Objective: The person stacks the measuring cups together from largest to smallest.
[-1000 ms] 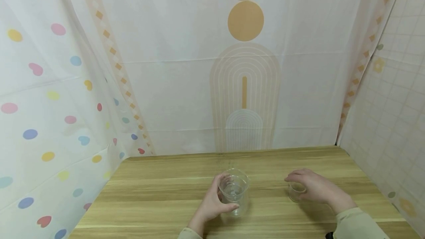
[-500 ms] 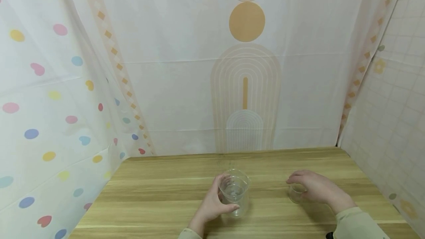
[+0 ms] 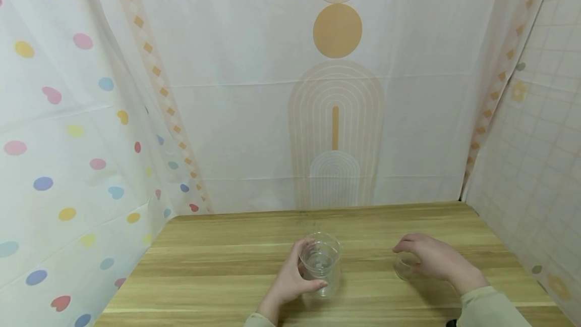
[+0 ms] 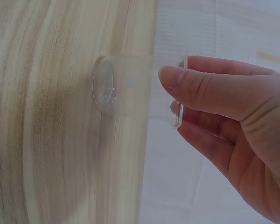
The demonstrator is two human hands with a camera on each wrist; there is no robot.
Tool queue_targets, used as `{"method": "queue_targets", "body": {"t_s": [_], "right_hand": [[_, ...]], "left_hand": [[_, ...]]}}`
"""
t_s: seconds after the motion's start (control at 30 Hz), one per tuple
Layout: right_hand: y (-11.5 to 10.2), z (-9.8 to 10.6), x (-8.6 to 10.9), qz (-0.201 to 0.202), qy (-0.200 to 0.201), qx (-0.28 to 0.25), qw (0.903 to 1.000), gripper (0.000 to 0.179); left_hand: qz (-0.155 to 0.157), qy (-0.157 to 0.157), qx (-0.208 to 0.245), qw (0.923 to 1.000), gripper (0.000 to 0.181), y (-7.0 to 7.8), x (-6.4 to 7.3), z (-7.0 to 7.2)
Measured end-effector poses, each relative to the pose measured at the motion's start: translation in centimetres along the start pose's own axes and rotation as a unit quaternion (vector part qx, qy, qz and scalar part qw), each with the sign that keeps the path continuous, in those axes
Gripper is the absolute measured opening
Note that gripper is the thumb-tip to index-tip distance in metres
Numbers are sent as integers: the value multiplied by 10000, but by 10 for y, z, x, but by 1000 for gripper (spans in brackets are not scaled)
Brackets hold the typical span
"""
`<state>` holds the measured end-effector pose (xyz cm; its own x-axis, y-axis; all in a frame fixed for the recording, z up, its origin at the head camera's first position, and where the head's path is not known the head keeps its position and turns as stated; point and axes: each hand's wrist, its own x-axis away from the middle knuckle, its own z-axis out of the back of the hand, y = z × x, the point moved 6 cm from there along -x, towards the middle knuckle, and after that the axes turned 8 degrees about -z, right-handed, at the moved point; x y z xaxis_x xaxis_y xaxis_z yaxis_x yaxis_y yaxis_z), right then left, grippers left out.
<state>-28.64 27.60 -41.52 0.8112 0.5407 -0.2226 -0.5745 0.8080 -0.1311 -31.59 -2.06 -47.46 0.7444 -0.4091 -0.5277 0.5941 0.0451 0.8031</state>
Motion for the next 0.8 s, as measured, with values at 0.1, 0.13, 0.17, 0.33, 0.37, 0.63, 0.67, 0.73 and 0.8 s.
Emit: {"method": "queue_targets", "body": {"t_s": [0.1, 0.13, 0.17, 0.33, 0.37, 0.63, 0.67, 0.73, 0.8], "right_hand": [[0, 0, 0, -33, -3, -51, 10000, 46], [0, -1, 1, -35, -4, -79, 10000, 46], [0, -1, 1, -34, 16, -90, 10000, 47], [0, -1, 3, -7, 210, -96, 9997, 48], [-1, -1, 3, 7, 275, -89, 9996, 49], [-2, -1, 6, 167, 648, -106, 9977, 51], [-2, -2, 7, 145, 652, -120, 9977, 51], [-2, -2, 7, 89, 643, -159, 9978, 51], [-2, -2, 7, 24, 601, -214, 9980, 50]], "left_hand": [[43, 14, 30, 10000, 93, 0, 1, 0], [52, 24, 28, 10000, 93, 0, 1, 0], [59, 35, 28, 10000, 93, 0, 1, 0], [92, 60, 40, 9999, 96, 1, 1, -1], [84, 60, 58, 9999, 96, 1, 1, -1], [96, 41, 133, 9999, 96, 3, 1, 0], [82, 42, 117, 9999, 96, 3, 1, 0], [60, 47, 70, 9999, 96, 3, 1, 0], [60, 51, 58, 10000, 96, 4, 1, 0]]}}
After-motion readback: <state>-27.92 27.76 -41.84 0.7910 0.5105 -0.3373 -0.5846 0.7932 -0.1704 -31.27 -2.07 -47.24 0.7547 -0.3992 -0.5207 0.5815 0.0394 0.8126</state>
